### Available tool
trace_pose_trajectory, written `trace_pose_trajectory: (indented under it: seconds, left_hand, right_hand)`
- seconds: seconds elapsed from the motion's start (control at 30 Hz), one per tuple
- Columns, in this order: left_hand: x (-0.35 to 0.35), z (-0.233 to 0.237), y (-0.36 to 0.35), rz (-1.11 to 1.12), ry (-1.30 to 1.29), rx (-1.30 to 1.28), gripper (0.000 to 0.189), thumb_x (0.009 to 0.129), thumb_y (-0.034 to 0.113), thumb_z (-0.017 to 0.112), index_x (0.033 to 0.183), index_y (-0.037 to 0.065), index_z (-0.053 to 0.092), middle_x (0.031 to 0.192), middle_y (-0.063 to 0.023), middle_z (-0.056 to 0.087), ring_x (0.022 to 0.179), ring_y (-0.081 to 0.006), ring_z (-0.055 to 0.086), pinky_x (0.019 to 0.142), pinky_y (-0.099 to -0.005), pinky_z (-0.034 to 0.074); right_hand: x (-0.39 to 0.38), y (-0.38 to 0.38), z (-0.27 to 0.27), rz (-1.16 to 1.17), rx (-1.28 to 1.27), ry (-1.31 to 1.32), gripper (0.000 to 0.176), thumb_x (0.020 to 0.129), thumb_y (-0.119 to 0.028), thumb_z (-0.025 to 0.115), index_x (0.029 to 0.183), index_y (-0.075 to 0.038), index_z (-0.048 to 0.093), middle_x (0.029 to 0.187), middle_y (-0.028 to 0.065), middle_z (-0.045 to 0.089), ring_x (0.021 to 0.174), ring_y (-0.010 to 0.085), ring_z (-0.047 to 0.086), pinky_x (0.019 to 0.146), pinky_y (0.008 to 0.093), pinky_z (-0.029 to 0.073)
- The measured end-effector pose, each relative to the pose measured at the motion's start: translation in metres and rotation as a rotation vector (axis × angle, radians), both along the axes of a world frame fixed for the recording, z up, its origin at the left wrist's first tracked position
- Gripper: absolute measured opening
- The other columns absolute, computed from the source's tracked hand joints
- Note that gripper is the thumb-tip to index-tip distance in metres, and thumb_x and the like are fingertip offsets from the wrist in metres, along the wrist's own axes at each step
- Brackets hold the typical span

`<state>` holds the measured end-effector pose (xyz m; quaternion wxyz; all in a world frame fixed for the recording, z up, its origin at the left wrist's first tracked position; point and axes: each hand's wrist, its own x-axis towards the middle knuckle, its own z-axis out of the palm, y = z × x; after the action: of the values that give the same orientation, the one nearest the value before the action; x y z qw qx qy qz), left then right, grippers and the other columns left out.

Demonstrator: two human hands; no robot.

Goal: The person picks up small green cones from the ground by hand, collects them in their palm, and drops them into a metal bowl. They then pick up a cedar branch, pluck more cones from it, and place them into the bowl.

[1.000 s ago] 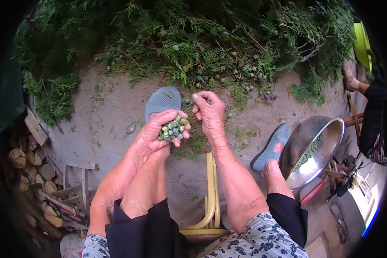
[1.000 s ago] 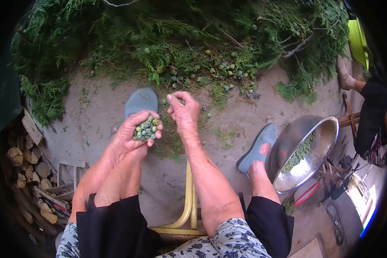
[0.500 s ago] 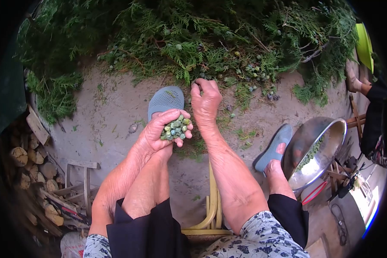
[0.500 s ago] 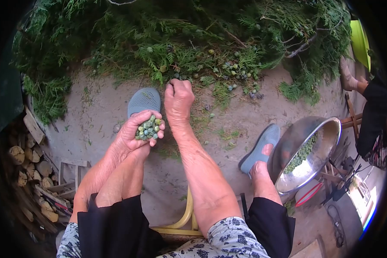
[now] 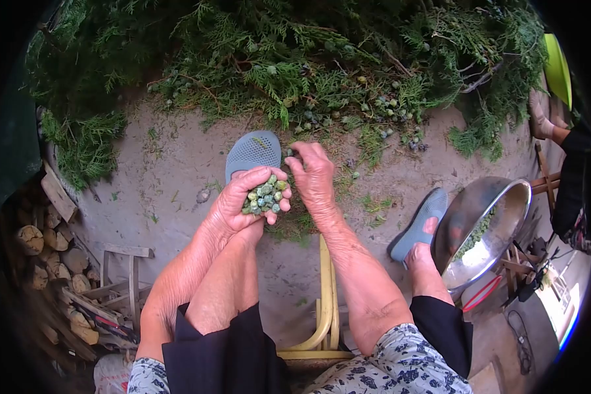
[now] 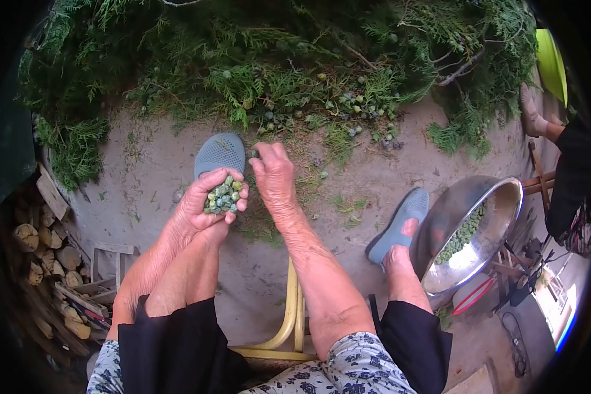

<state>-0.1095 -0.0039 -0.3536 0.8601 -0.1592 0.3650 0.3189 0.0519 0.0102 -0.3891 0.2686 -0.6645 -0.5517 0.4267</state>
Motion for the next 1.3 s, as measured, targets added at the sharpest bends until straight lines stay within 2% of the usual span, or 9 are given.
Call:
trace_pose_trajectory:
  seconds: [0.23, 0.3, 0.37, 0.57, 0.7, 0.87, 0.93, 1.03, 1.3]
  left_hand:
    - [0.0, 0.003, 0.002, -0.054, 0.058, 0.014, 0.027, 0.089, 0.027, 0.059, 0.098, 0.001, 0.06, 0.085, -0.0194, 0.061, 0.069, -0.0285, 0.066, 0.043, -0.032, 0.056]
    - [-0.001, 0.002, 0.002, -0.051, 0.058, 0.013, 0.027, 0.089, 0.027, 0.059, 0.098, 0.001, 0.06, 0.085, -0.0195, 0.061, 0.069, -0.0288, 0.066, 0.043, -0.0321, 0.056]
    - [0.0, 0.001, -0.001, -0.054, 0.053, 0.006, 0.028, 0.089, 0.026, 0.06, 0.098, 0.001, 0.06, 0.086, -0.0196, 0.061, 0.07, -0.029, 0.066, 0.043, -0.0322, 0.056]
    - [0.0, 0.002, 0.001, -0.049, 0.05, 0.014, 0.027, 0.089, 0.026, 0.059, 0.097, 0.0, 0.06, 0.085, -0.0201, 0.061, 0.07, -0.0297, 0.065, 0.043, -0.0333, 0.056]
    - [0.0, 0.001, 0.001, -0.044, 0.041, 0.014, 0.026, 0.089, 0.025, 0.059, 0.097, 0.001, 0.06, 0.085, -0.0203, 0.06, 0.069, -0.0295, 0.065, 0.043, -0.0332, 0.056]
    - [0.001, 0.001, 0.0, 0.0, 0.008, 0.008, 0.029, 0.09, 0.023, 0.058, 0.101, -0.004, 0.06, 0.085, -0.0224, 0.063, 0.068, -0.0302, 0.067, 0.044, -0.035, 0.058]
    - [0.001, 0.003, 0.002, -0.008, 0.024, 0.004, 0.028, 0.09, 0.022, 0.058, 0.1, -0.003, 0.059, 0.085, -0.0213, 0.063, 0.068, -0.0293, 0.067, 0.044, -0.0341, 0.058]
    - [0.003, 0.005, 0.002, 0.005, 0.015, -0.025, 0.026, 0.09, 0.022, 0.058, 0.099, -0.002, 0.059, 0.085, -0.0204, 0.062, 0.069, -0.0286, 0.067, 0.043, -0.0336, 0.058]
    - [0.004, 0.004, 0.003, -0.083, 0.077, -0.024, 0.027, 0.089, 0.028, 0.058, 0.097, 0.003, 0.057, 0.086, -0.0181, 0.057, 0.07, -0.0279, 0.063, 0.042, -0.032, 0.055]
  right_hand:
    - [0.017, -0.005, -0.008, -0.008, 0.058, 0.053, 0.018, 0.082, 0.001, 0.058, 0.099, -0.003, 0.06, 0.086, 0.0095, 0.062, 0.071, 0.0177, 0.062, 0.058, 0.031, 0.05]
    - [0.03, -0.003, 0.006, -0.465, -0.56, 0.86, 0.009, 0.085, -0.002, 0.057, 0.092, -0.004, 0.061, 0.087, 0.0055, 0.064, 0.065, 0.0098, 0.06, 0.052, 0.0245, 0.048]
    - [0.029, 0.002, 0.015, -0.525, -0.545, 0.919, 0.005, 0.086, -0.004, 0.06, 0.088, -0.004, 0.064, 0.088, 0.0027, 0.065, 0.06, 0.0056, 0.057, 0.049, 0.0199, 0.047]
    - [0.0, 0.024, -0.006, -0.119, 0.201, -0.114, 0.018, 0.076, -0.003, 0.068, 0.095, -0.003, 0.068, 0.087, 0.0096, 0.061, 0.072, 0.0185, 0.061, 0.061, 0.0303, 0.048]
    - [-0.009, 0.026, -0.011, -0.036, 0.177, -0.233, 0.016, 0.077, -0.002, 0.062, 0.094, -0.003, 0.065, 0.088, 0.0137, 0.056, 0.074, 0.0293, 0.059, 0.065, 0.0399, 0.049]
    - [0.005, 0.02, -0.008, -0.119, 0.349, -0.133, 0.021, 0.078, -0.005, 0.065, 0.099, -0.002, 0.062, 0.08, 0.0115, 0.059, 0.065, 0.0219, 0.059, 0.052, 0.0323, 0.046]
    - [0.029, 0.01, 0.02, -0.442, -0.579, 0.725, 0.022, 0.084, -0.007, 0.064, 0.104, 0.001, 0.06, 0.077, 0.0097, 0.061, 0.061, 0.0136, 0.055, 0.051, 0.0251, 0.042]
    - [0.059, -0.028, 0.028, -0.545, -0.527, 0.773, 0.027, 0.086, -0.009, 0.064, 0.109, 0.004, 0.056, 0.074, 0.0066, 0.06, 0.055, 0.0068, 0.05, 0.045, 0.0195, 0.036]
    - [0.099, -0.058, -0.005, -0.44, -0.039, -0.214, 0.02, 0.078, -0.004, 0.069, 0.098, -0.005, 0.065, 0.082, 0.0059, 0.061, 0.064, 0.0133, 0.058, 0.056, 0.0263, 0.046]
